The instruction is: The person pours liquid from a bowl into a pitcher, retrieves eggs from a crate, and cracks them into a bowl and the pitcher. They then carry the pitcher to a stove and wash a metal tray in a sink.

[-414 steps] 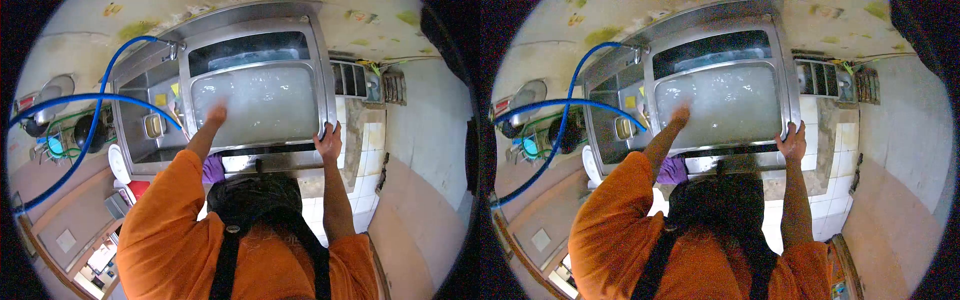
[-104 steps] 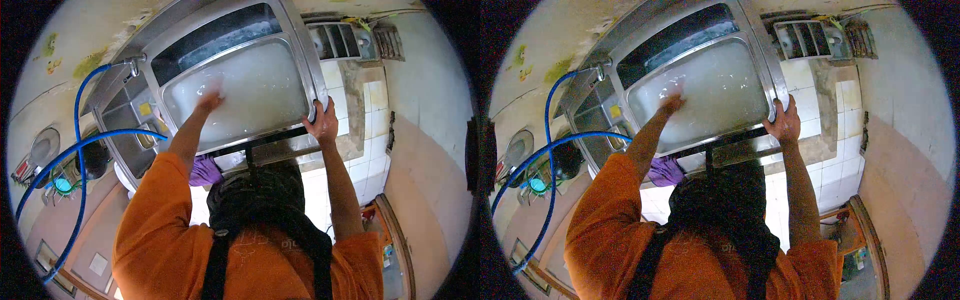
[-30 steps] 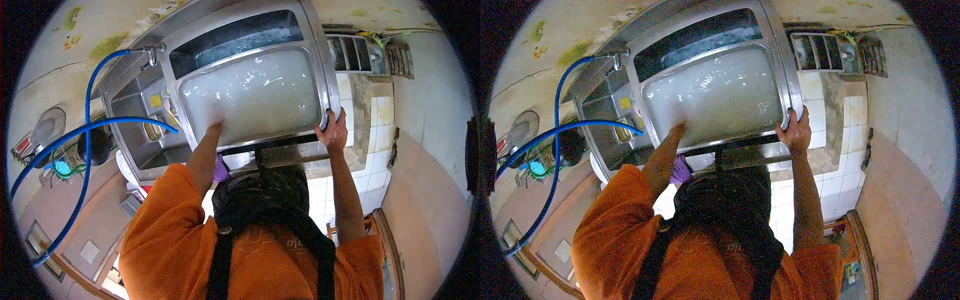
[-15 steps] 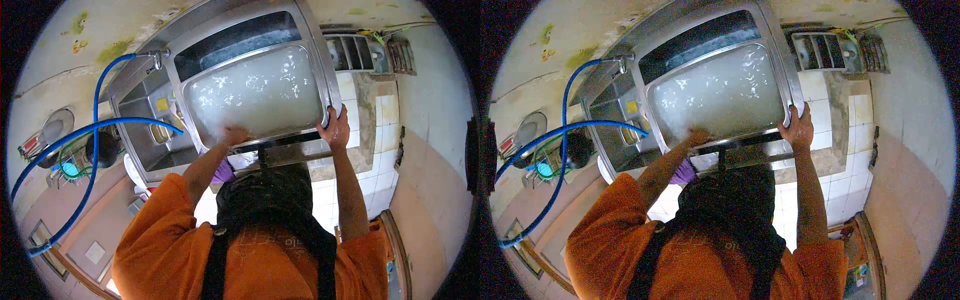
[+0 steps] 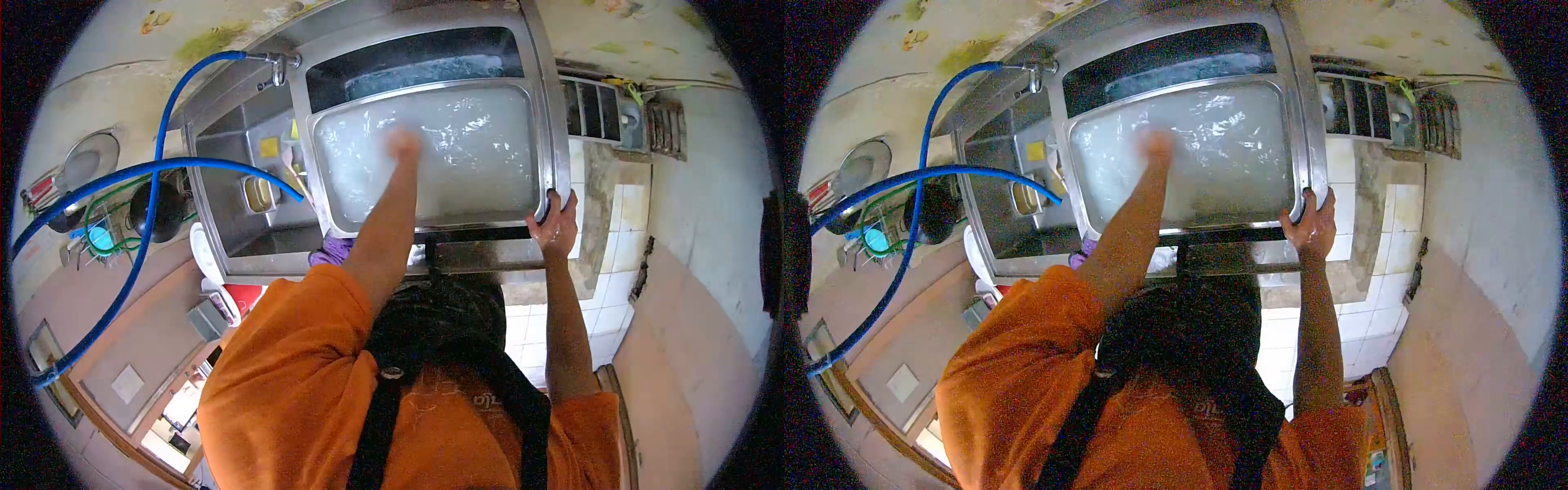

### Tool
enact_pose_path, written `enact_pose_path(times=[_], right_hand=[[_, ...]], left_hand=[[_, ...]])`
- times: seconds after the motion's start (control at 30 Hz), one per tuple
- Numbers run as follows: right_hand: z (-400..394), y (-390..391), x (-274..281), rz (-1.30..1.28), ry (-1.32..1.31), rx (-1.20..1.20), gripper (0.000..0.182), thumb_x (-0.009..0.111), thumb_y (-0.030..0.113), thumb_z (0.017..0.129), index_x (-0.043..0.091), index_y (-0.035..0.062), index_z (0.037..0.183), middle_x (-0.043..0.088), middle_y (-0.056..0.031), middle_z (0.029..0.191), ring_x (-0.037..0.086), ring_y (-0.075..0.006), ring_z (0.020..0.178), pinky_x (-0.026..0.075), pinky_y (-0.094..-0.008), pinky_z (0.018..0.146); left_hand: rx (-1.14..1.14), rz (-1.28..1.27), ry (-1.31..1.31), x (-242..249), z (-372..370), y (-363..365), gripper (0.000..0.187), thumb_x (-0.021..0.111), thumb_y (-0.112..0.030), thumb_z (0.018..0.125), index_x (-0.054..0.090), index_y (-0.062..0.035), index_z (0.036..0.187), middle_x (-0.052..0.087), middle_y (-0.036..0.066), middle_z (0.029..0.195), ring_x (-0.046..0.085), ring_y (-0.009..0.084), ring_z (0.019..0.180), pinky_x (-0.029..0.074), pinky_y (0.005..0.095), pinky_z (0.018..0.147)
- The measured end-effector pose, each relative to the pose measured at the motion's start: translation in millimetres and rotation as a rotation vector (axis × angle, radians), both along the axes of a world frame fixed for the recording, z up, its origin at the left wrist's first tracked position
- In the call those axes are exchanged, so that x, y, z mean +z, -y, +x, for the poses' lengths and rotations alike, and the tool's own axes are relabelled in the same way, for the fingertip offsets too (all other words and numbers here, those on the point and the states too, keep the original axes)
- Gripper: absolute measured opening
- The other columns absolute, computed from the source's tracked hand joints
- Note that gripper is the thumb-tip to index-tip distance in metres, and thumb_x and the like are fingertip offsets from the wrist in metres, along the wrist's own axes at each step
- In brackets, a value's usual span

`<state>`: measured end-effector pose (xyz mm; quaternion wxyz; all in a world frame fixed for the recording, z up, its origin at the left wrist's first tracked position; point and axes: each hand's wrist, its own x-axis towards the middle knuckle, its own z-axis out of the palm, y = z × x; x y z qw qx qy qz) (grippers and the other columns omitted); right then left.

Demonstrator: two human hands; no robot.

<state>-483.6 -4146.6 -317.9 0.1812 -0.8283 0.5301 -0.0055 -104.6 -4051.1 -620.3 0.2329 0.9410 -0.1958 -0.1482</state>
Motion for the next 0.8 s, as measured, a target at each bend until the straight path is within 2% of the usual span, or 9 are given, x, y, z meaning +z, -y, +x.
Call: enact_pose_path(times=[0.03, 0.07, 0.17, 0.2, 0.33, 0.5, 0.67, 0.7, 0.8], right_hand=[[1.2, 0.9, 0.1, -0.02, 0.005, -0.003, 0.065, 0.075, 0.041, 0.07, 0.056, 0.009, 0.123, 0.042, -0.0319, 0.134, 0.056, -0.0476, 0.111, 0.054, -0.0501, 0.085], [1.3, 0.4, 1.1, -0.021, 0.009, -0.004, 0.065, 0.075, 0.041, 0.07, 0.056, 0.009, 0.123, 0.042, -0.0319, 0.134, 0.056, -0.0476, 0.111, 0.054, -0.0501, 0.085], [-0.6, -1.9, -0.9, -0.015, 0.058, -0.019, 0.067, 0.076, 0.038, 0.068, 0.055, 0.0093, 0.124, 0.042, -0.0321, 0.134, 0.056, -0.0474, 0.111, 0.054, -0.0497, 0.086], [-2.2, -2.0, -4.7, -0.032, 0.053, -0.005, 0.067, 0.076, 0.038, 0.068, 0.055, 0.0094, 0.124, 0.042, -0.0315, 0.134, 0.056, -0.0474, 0.111, 0.054, -0.0494, 0.086], [-3.7, 0.7, -4.5, -0.024, 0.048, 0.013, 0.067, 0.076, 0.038, 0.069, 0.053, 0.0099, 0.126, 0.041, -0.0296, 0.136, 0.056, -0.0472, 0.11, 0.055, -0.05, 0.084], [-0.7, 0.3, 3.2, 0.034, 0.004, -0.027, 0.065, 0.074, 0.039, 0.07, 0.053, 0.0123, 0.126, 0.04, -0.0288, 0.138, 0.056, -0.046, 0.112, 0.054, -0.0506, 0.086], [-3.0, 1.9, -4.6, -0.002, -0.002, -0.026, 0.064, 0.073, 0.042, 0.071, 0.053, 0.0137, 0.125, 0.038, -0.028, 0.14, 0.056, -0.0449, 0.111, 0.054, -0.0495, 0.087], [-4.2, 1.9, -2.9, 0.024, 0.008, -0.017, 0.064, 0.071, 0.043, 0.072, 0.053, 0.0135, 0.126, 0.038, -0.0273, 0.14, 0.056, -0.0451, 0.111, 0.054, -0.0494, 0.087], [-3.1, 1.8, -2.5, 0.026, -0.041, -0.019, 0.065, 0.071, 0.043, 0.072, 0.053, 0.0132, 0.127, 0.038, -0.029, 0.14, 0.056, -0.0455, 0.112, 0.053, -0.0495, 0.087]], left_hand=[[0.45, -0.609, -0.472, 70.6, 8.1, 25.7, 0.047, 0.048, -0.039, 0.094, 0.054, -0.0103, 0.132, 0.055, 0.012, 0.131, 0.057, 0.0255, 0.114, 0.049, 0.0443, 0.087], [0.618, -0.894, -0.583, 105.4, 17.2, 38.8, 0.05, 0.046, -0.041, 0.095, 0.053, -0.0099, 0.134, 0.054, 0.013, 0.133, 0.055, 0.0269, 0.117, 0.048, 0.0449, 0.091], [0.716, -1.461, -0.687, 152.9, 44.1, 56.9, 0.057, 0.039, -0.045, 0.096, 0.048, -0.0086, 0.14, 0.05, 0.016, 0.139, 0.051, 0.031, 0.125, 0.043, 0.0468, 0.102], [0.699, -1.548, -0.695, 165.1, 56.1, 59.4, 0.06, 0.037, -0.046, 0.097, 0.046, -0.0082, 0.142, 0.049, 0.016, 0.141, 0.049, 0.0324, 0.128, 0.042, 0.0475, 0.105], [0.534, -1.705, -0.675, 194.2, 96.1, 48.3, 0.063, 0.03, -0.049, 0.096, 0.05, -0.0071, 0.139, 0.053, 0.014, 0.139, 0.051, 0.0348, 0.126, 0.043, 0.0503, 0.107], [0.484, -1.638, -0.848, 227.1, 141.9, 21.1, 0.063, 0.03, -0.05, 0.096, 0.053, -0.0074, 0.136, 0.056, 0.013, 0.135, 0.054, 0.0347, 0.123, 0.043, 0.0517, 0.106], [0.532, -1.552, -0.923, 216.1, 132.1, 2.5, 0.063, 0.03, -0.05, 0.095, 0.057, -0.0077, 0.133, 0.059, 0.011, 0.132, 0.056, 0.0346, 0.12, 0.044, 0.053, 0.104], [0.549, -1.622, -0.881, 209.3, 130.8, 5.8, 0.061, 0.031, -0.05, 0.093, 0.061, -0.0095, 0.127, 0.063, 0.01, 0.125, 0.06, 0.0338, 0.115, 0.048, 0.0543, 0.099], [0.451, -1.74, -0.849, 242.6, 108.6, 41.4, 0.059, 0.031, -0.049, 0.093, 0.063, -0.0106, 0.126, 0.064, 0.013, 0.123, 0.059, 0.0343, 0.115, 0.049, 0.0541, 0.097]])
